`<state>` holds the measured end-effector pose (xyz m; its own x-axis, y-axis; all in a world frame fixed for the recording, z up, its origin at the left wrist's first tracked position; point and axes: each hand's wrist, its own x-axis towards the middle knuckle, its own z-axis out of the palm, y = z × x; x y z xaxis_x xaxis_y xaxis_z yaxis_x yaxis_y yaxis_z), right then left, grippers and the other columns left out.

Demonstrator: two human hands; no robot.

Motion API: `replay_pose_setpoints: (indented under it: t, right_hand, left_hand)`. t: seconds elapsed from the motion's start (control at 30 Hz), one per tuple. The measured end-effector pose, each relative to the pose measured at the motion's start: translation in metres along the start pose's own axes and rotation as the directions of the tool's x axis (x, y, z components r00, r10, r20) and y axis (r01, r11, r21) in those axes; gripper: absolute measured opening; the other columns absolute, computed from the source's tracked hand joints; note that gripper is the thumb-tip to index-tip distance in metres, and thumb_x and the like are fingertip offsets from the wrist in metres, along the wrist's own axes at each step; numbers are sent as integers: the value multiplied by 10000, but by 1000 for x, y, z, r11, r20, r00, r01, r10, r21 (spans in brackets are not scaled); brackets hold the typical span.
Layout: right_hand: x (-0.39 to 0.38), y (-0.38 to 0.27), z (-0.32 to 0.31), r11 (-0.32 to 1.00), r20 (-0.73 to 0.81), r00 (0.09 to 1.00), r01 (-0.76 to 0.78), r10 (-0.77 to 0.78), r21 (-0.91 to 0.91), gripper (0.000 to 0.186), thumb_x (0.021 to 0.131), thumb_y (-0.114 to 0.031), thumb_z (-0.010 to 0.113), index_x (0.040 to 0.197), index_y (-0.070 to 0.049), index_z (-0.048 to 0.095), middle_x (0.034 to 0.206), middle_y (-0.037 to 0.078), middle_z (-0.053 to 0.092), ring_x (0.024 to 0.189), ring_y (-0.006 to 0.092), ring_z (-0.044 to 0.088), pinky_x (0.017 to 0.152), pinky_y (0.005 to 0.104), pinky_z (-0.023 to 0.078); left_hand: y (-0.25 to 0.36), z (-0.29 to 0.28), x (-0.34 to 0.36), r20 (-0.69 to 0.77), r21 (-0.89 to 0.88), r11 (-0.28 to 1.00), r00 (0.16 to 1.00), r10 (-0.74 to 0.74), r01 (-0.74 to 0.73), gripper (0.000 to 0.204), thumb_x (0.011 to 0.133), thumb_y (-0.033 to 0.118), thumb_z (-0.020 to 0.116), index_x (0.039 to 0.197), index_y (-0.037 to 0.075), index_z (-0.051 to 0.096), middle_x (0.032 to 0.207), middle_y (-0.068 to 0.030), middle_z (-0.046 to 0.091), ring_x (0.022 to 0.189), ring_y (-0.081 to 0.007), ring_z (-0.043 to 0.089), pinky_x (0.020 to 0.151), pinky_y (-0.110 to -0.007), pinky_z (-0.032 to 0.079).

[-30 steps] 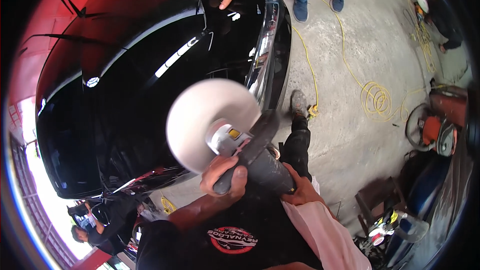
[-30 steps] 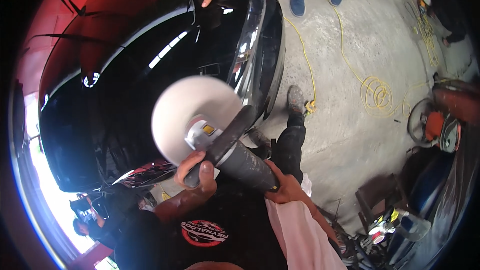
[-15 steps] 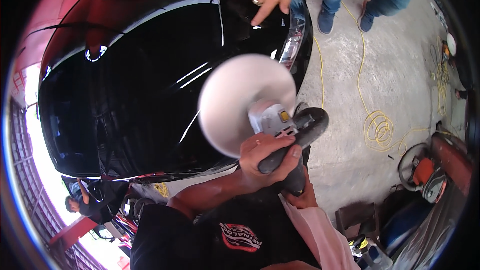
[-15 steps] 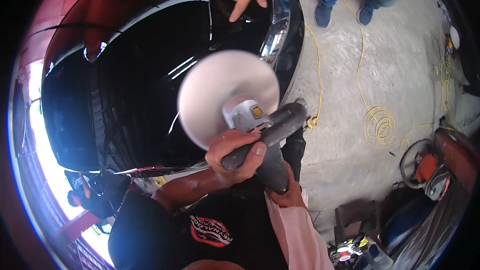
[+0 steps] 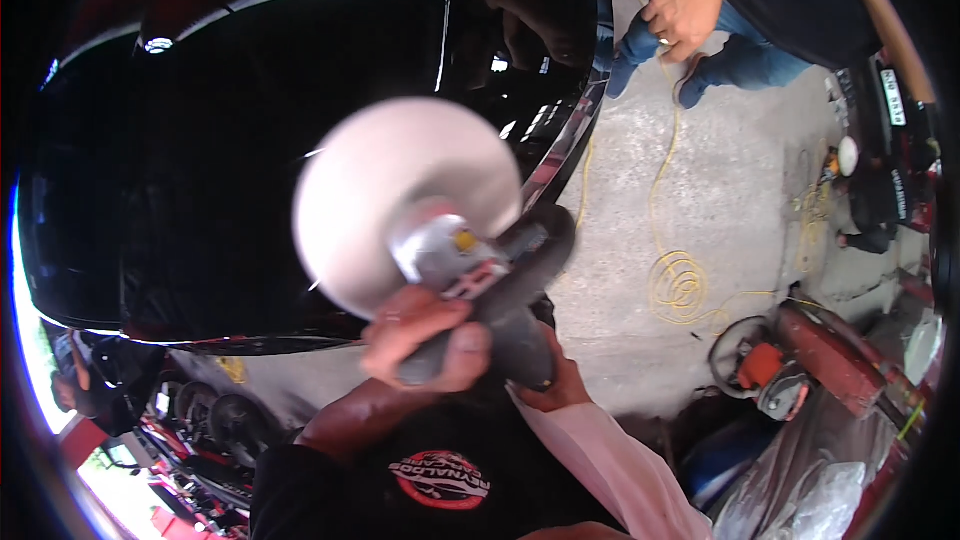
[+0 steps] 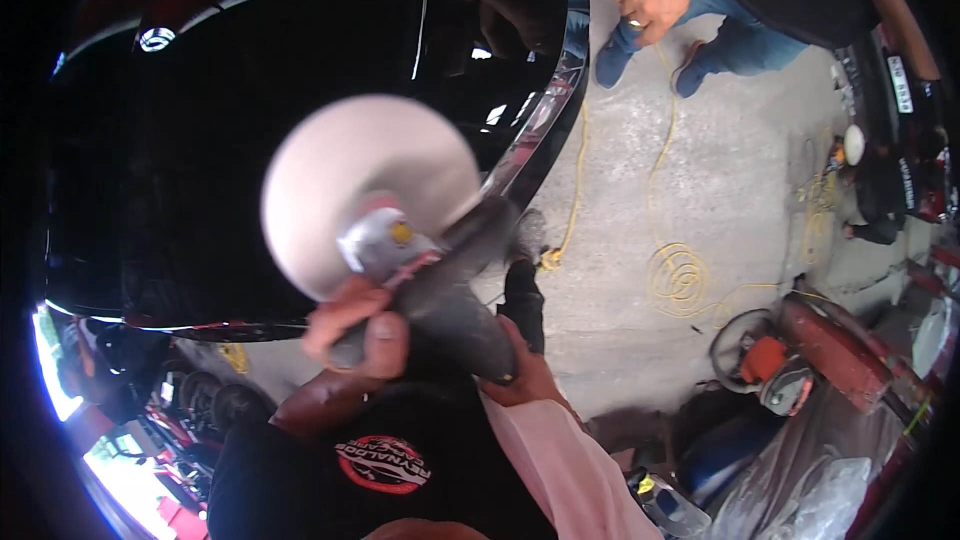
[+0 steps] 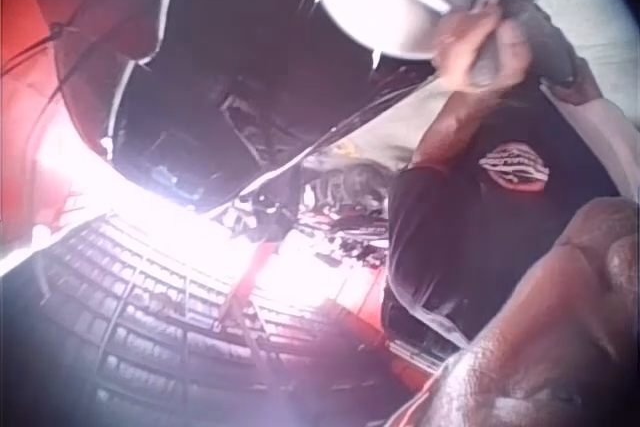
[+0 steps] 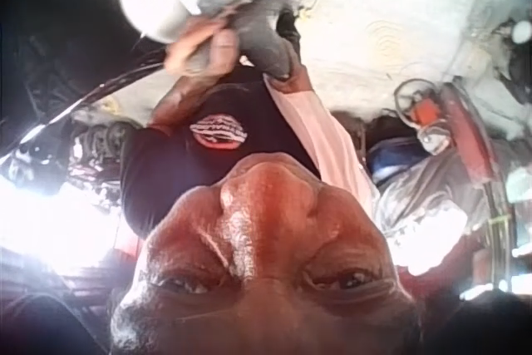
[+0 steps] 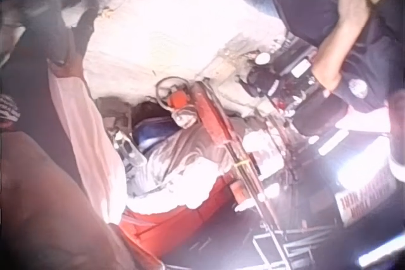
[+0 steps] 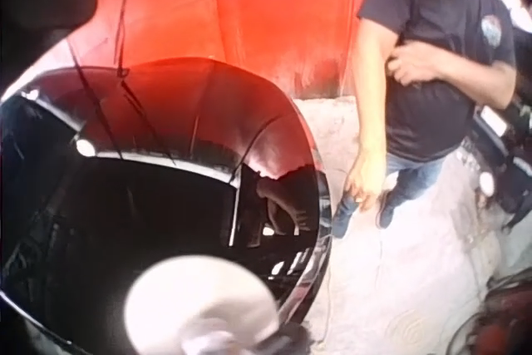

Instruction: Buffering the hood of a black car with a power buffer.

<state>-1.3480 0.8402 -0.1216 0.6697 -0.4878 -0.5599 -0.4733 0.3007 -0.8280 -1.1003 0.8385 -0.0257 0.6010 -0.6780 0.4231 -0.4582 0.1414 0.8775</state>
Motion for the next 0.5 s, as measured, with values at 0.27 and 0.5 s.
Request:
replay_pose_setpoints:
  t: [0.27,0.5]
  right_hand:
    - [37,-160,37,970,102,990,-73,99,-233,974,792,-195,791,1575,-201,211,1104,260,695,1034,445,675,945,450,549]
    - [76,-193,-6,890,341,939,110,54,-443,970,800,-200,754,1583,-199,181,1072,228,704,933,415,700,852,468,574]
  left_hand:
    - [-20,-106,49,-448,281,935,891,-71,216,351,918,289,593,927,-59,639,832,-98,618,743,-162,579,693,-286,471]
    - [-15,-99,69,-768,-101,958,591,-246,269,413,884,323,603,987,-78,602,708,-83,549,491,-111,437,487,-230,358]
